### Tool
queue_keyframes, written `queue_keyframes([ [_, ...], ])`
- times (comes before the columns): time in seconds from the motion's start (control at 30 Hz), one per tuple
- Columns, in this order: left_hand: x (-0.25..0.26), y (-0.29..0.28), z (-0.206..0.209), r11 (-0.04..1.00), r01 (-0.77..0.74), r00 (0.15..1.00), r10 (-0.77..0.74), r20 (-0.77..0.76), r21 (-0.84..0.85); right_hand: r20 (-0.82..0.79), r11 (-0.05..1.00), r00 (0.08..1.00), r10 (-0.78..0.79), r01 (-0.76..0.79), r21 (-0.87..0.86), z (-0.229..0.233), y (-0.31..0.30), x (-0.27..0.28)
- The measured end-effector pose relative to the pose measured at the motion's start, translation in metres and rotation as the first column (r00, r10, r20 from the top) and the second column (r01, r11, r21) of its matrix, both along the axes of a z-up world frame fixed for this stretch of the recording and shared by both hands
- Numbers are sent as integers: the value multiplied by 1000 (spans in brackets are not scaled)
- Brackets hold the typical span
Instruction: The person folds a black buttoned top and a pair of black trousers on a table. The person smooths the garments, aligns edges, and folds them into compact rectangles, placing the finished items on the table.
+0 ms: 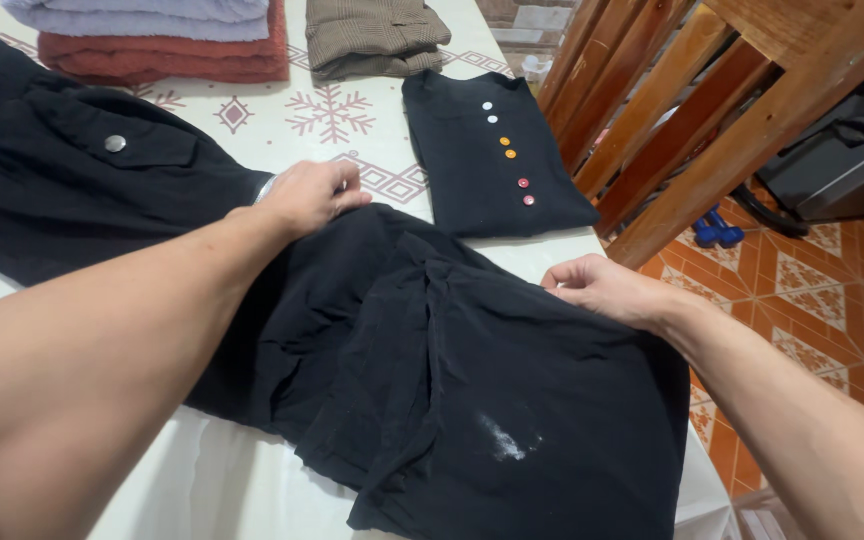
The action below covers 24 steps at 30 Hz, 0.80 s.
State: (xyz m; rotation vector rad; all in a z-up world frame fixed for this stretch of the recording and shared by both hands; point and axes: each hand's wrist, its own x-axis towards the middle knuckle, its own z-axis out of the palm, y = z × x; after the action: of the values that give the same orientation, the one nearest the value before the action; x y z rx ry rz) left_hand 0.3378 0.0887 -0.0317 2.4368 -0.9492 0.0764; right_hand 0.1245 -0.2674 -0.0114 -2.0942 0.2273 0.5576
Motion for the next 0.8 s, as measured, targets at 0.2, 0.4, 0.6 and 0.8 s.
queue_keyframes([
  [0.2, 3, 5, 2, 996, -65, 981, 75, 176, -63, 221, 912, 975, 22, 71, -404, 12, 3, -15],
  [0.4, -14, 94, 18, 933, -345, 861, 359, 360, -106, 266, 900, 957, -112, 211, -381, 47, 43, -30],
  [0.6, 14, 114, 8, 990, -88, 953, 52, 299, 108, 271, 871, 959, 86, 60, -487, 52, 92, -23],
  [0.8, 29, 100, 15, 954, -285, 938, 258, 231, 90, 400, 847, 914, 69, 158, -508, 41, 90, -35],
])
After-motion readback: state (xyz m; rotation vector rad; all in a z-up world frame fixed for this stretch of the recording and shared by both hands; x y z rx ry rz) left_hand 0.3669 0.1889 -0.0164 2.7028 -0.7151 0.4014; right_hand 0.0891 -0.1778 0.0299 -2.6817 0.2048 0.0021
